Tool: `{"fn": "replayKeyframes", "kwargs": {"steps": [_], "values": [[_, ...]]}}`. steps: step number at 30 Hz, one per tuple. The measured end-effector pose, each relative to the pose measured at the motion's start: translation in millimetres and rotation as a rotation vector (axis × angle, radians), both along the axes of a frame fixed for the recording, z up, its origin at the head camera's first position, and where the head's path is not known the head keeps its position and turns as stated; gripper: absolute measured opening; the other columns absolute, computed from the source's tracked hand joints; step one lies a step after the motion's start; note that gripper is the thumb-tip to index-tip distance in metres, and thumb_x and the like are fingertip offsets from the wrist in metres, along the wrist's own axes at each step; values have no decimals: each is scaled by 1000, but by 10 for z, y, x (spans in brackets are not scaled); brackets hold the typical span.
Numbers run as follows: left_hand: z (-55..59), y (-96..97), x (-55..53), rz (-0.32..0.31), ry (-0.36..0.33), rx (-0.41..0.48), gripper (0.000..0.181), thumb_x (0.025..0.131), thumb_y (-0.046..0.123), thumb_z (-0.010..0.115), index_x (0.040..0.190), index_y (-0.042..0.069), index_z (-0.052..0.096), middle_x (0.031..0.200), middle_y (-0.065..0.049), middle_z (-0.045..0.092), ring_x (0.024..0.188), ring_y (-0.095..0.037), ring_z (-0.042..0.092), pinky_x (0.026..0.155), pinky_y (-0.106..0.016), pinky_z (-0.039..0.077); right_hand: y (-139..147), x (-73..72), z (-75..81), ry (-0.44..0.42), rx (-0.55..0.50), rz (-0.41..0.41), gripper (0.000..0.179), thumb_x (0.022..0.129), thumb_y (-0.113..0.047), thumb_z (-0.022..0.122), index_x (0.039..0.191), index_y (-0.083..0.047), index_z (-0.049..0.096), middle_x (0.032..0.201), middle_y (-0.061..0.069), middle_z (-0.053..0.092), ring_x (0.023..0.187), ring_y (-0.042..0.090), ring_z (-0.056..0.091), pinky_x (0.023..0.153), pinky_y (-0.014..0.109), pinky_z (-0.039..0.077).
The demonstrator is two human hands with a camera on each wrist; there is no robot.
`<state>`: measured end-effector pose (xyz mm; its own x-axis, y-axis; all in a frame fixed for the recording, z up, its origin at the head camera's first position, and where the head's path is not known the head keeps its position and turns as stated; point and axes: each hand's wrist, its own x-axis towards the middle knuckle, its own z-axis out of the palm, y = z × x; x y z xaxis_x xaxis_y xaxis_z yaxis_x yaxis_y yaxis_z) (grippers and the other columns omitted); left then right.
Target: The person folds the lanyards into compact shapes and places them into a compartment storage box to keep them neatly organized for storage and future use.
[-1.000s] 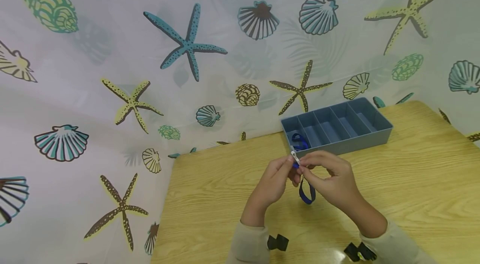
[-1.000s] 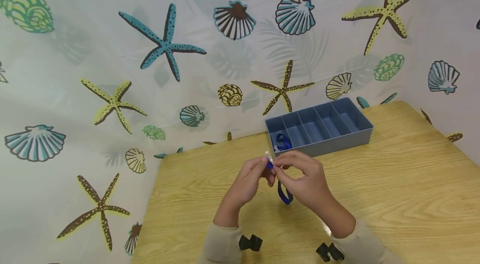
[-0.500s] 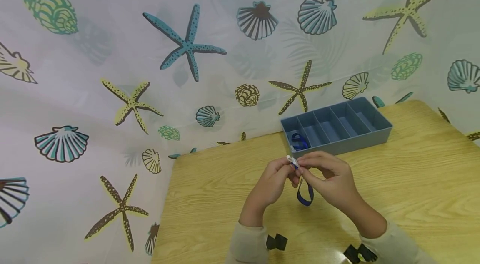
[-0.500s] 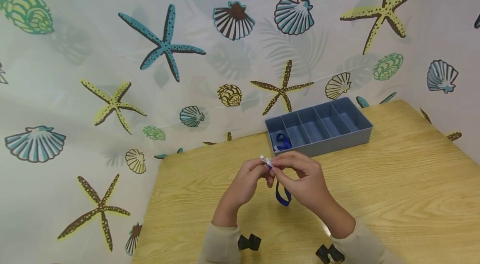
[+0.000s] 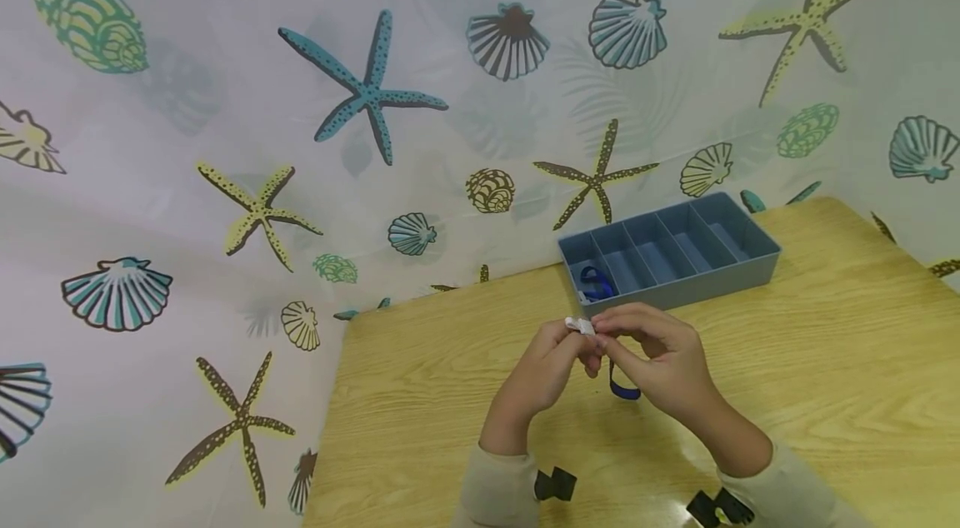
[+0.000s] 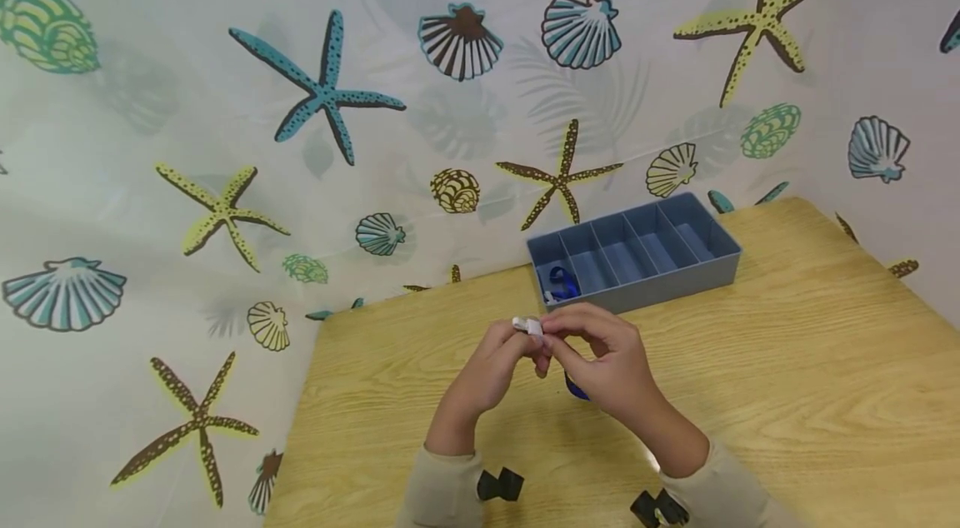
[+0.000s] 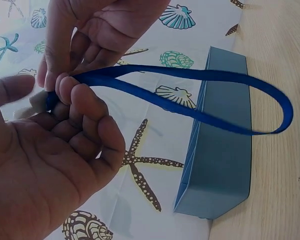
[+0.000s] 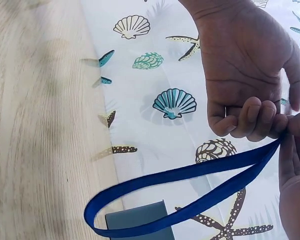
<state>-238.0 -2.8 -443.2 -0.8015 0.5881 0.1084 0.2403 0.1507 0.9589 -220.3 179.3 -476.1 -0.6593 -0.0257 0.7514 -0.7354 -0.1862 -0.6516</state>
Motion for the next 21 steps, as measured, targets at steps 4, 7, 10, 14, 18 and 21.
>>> {"fn": "replayKeyframes", "kwargs": {"steps": [4, 7, 10, 14, 18, 21], "values": [[-15, -2, -13, -46, 62, 4, 46, 116, 32, 42, 89, 1, 62, 80, -16, 58, 67, -6, 49, 67, -20, 43, -1, -6, 8, 14, -3, 10, 41, 75, 37, 68, 107, 11, 74, 110, 20, 74, 108, 20, 73, 92, 24, 61], [-29, -9, -15, -54, 79, 16, 48, 117, 33, 41, 90, 0, 63, 79, -17, 58, 65, -6, 48, 65, -20, 41, 4, -15, 16, 31, -15, 34, 42, 74, 38, 68, 108, 14, 72, 112, 21, 73, 107, 19, 74, 91, 25, 62], [-33, -20, -12, -53, 69, 23, 46, 117, 28, 40, 95, -4, 65, 81, -20, 60, 68, -5, 52, 68, -21, 45, 18, -21, 21, 36, -44, 80, 42, 73, 38, 69, 110, 18, 69, 115, 20, 71, 108, 20, 73, 89, 25, 62], [-7, -45, -5, -33, 64, 18, 46, 116, 25, 39, 95, -4, 66, 82, -18, 61, 68, -7, 52, 67, -22, 44, 55, -7, 11, -20, -39, 95, 38, 78, 34, 68, 111, 17, 68, 120, 14, 70, 112, 20, 70, 94, 25, 61], [42, -88, -2, 0, 64, 29, 46, 116, 25, 41, 90, -5, 65, 78, -16, 60, 61, -10, 45, 61, -22, 37, 111, 19, -10, -239, 28, 147, 26, 93, 21, 63, 114, 7, 67, 118, 0, 74, 112, 13, 71, 97, 22, 58], [70, -122, -8, 7, 73, 46, 44, 115, 23, 43, 88, -4, 64, 75, -18, 59, 61, -10, 44, 60, -22, 36, 147, 27, -40, -393, 44, 259, 16, 100, 14, 60, 112, 3, 64, 111, -4, 75, 104, 11, 75, 92, 24, 61]]}}
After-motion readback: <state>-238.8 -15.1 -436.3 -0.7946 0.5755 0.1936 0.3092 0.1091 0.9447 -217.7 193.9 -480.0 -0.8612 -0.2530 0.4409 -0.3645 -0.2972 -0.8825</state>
